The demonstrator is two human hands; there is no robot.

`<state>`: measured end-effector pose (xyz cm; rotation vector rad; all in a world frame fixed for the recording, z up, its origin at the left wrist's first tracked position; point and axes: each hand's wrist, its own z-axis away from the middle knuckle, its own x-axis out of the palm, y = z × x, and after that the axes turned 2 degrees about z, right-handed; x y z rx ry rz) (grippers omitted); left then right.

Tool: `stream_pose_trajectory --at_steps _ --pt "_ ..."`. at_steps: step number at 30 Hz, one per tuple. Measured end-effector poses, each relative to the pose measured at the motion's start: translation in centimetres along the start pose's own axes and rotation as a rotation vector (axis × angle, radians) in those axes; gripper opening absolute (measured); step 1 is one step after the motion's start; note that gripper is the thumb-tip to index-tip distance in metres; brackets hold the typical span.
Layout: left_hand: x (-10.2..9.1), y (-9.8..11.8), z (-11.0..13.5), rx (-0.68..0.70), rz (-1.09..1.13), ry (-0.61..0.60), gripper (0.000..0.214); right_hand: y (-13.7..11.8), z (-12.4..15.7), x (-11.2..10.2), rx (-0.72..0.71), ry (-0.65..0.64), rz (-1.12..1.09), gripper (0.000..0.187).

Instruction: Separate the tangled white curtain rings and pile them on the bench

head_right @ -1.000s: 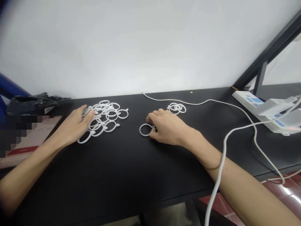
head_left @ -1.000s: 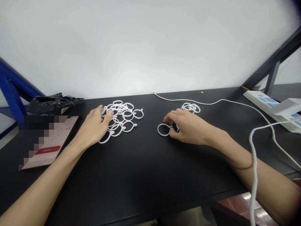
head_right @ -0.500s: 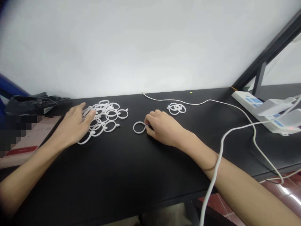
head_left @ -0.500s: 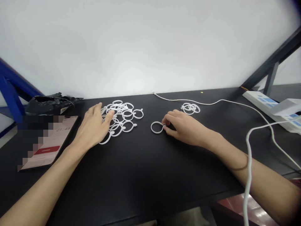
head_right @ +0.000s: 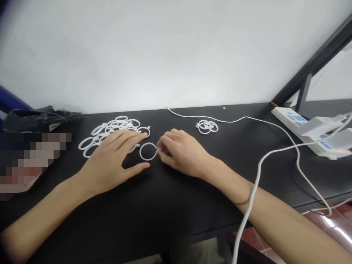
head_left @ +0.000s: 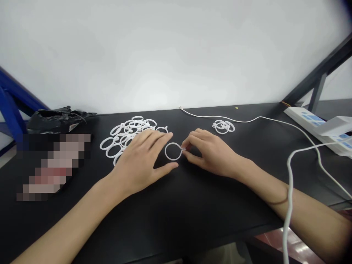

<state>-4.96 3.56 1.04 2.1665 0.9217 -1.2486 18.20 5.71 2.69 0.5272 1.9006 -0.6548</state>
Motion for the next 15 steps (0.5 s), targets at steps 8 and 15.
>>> stream_pose_trajectory --at_steps 8,15 --pt "0.7 0.1 0.0 0.112 -0.011 0.073 0.039 -0.6 0.0 0.5 -0.060 0.089 -0.073 0.008" --pt "0.7 0.0 0.1 0.065 0.008 0.025 0.040 -1.3 0.3 0.8 0.010 0.148 -0.283 0.014"
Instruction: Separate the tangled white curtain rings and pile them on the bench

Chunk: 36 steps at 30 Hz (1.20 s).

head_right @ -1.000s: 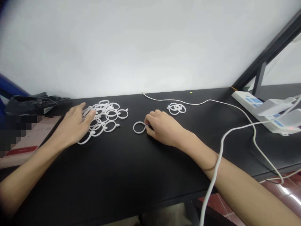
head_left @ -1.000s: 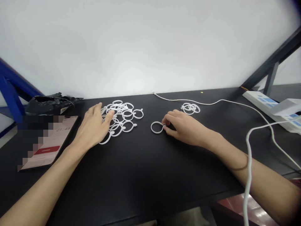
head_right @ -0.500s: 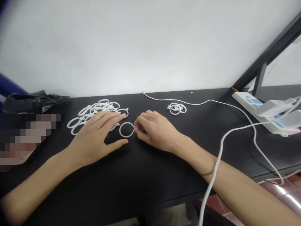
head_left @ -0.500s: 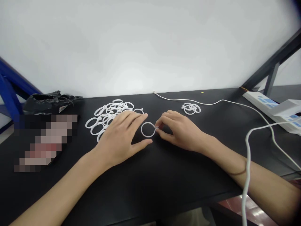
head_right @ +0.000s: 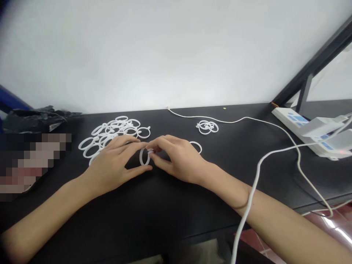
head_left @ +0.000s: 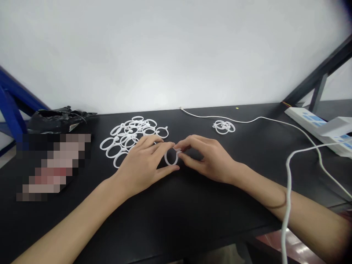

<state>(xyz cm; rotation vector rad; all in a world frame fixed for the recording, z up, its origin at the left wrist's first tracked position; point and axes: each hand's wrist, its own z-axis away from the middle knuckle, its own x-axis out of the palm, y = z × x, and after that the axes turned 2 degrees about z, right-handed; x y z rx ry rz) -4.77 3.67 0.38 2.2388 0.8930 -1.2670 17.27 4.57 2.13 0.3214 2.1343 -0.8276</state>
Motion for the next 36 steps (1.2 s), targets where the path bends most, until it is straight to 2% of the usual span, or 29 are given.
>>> stream_pose_trajectory --at_steps 12,18,22,25,28,30,33,36 --pt "0.1 0.0 0.0 0.037 0.012 0.040 0.042 -0.2 0.0 0.0 -0.087 -0.004 -0.043 0.009" --pt "0.0 0.0 0.1 0.014 0.024 0.021 0.039 -0.1 -0.1 0.1 -0.122 -0.003 -0.025 0.011" --pt "-0.1 -0.3 0.0 -0.024 0.050 0.019 0.041 0.3 -0.2 -0.5 -0.021 -0.019 0.072 0.019" --pt "-0.2 -0.9 0.0 -0.087 0.055 0.014 0.043 0.9 -0.3 -1.3 0.148 -0.061 0.313 0.023" --pt "-0.5 -1.9 0.1 -0.179 0.008 0.035 0.042 1.7 -0.4 -2.1 0.327 -0.169 0.591 0.022" --pt "-0.6 -2.5 0.2 -0.241 -0.037 0.036 0.041 2.2 -0.4 -2.4 0.404 -0.255 0.693 0.024" --pt "-0.8 -3.1 0.4 -0.335 -0.086 -0.002 0.039 2.5 -0.3 -2.3 0.408 -0.322 0.703 0.025" --pt "-0.7 -3.5 0.5 -0.401 -0.102 -0.039 0.041 2.2 -0.4 -2.0 0.301 -0.333 0.624 0.024"
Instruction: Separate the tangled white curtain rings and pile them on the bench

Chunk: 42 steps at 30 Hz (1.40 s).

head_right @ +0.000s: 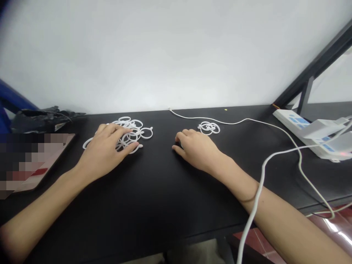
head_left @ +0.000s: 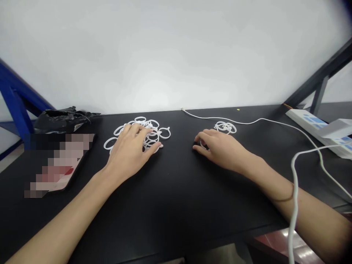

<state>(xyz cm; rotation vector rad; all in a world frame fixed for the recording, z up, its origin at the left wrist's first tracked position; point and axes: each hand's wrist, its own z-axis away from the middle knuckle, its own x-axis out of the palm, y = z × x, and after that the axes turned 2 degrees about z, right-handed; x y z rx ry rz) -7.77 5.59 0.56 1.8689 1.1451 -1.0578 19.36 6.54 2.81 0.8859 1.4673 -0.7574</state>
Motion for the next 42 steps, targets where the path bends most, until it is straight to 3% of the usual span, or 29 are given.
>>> stream_pose_trajectory --at_steps 6,14,20,24,27,31,42 --pt "0.8 0.4 -0.1 0.082 -0.001 0.011 0.045 -1.0 -0.1 0.3 -0.169 0.042 -0.106 0.022" --pt "1.7 1.2 -0.2 0.137 0.004 -0.006 0.047 -1.4 -0.1 0.8 -0.229 0.088 -0.129 0.025" --pt "1.5 1.3 -0.3 0.116 -0.020 -0.001 0.046 -1.3 -0.1 0.5 -0.217 0.096 -0.111 0.025" --pt "1.2 1.6 -0.3 0.096 -0.019 -0.014 0.046 -1.1 -0.1 0.3 -0.122 0.147 -0.054 0.025" --pt "1.0 1.8 -0.3 0.095 -0.016 -0.017 0.046 -0.9 0.0 0.4 -0.012 0.156 0.007 0.035" --pt "0.8 2.0 -0.2 0.111 -0.007 -0.018 0.045 -0.6 0.2 0.6 0.070 0.063 0.026 0.052" --pt "0.4 2.5 -0.1 0.175 0.050 0.000 0.041 -1.2 0.2 0.7 -0.071 0.039 -0.234 0.040"
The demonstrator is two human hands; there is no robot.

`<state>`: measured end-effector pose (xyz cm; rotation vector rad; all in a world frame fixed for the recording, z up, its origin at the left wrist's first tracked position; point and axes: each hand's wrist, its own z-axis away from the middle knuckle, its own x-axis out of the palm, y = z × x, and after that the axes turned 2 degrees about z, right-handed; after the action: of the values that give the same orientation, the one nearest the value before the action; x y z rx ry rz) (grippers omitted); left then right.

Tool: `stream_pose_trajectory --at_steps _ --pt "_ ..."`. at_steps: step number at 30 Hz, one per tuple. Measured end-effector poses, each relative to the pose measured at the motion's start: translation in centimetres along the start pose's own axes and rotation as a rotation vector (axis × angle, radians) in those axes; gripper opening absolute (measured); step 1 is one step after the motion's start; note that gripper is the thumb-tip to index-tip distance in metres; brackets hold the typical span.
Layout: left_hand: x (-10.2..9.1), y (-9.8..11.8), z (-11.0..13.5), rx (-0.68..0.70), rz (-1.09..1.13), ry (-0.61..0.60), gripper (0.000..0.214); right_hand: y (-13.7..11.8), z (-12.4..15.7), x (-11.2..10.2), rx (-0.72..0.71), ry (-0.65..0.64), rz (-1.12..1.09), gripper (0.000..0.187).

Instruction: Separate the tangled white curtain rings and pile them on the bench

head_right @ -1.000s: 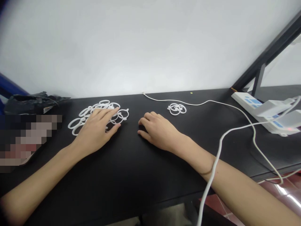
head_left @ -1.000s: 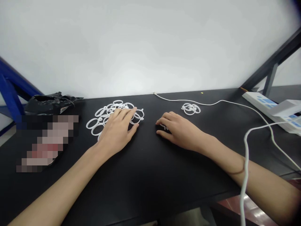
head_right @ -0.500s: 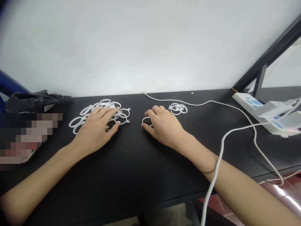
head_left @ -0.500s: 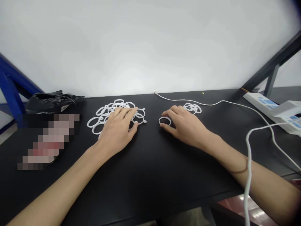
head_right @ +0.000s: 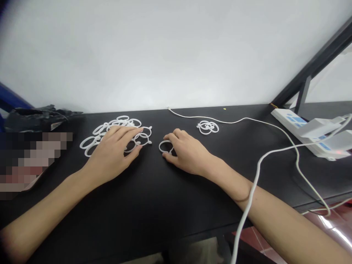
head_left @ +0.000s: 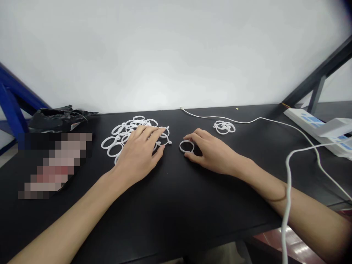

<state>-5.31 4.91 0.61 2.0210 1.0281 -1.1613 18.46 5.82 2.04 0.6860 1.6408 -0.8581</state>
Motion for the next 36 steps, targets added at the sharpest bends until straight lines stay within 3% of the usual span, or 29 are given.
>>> stream_pose_trajectory --at_steps 8,14,26,36 --pt "-0.3 0.8 0.4 0.207 0.135 0.008 0.039 -0.6 -0.1 0.5 -0.119 0.115 -0.286 0.030" --pt "-0.2 0.8 0.5 0.262 0.121 0.058 0.038 -0.9 0.0 0.5 -0.248 0.218 -0.376 0.021" --pt "-0.8 0.8 0.4 0.163 0.143 0.145 0.031 -1.4 -0.2 0.3 -0.258 0.404 -0.520 0.013" --pt "-0.7 0.8 0.4 0.065 0.211 0.078 0.031 -1.5 -0.3 0.4 -0.172 0.359 -0.475 0.008"
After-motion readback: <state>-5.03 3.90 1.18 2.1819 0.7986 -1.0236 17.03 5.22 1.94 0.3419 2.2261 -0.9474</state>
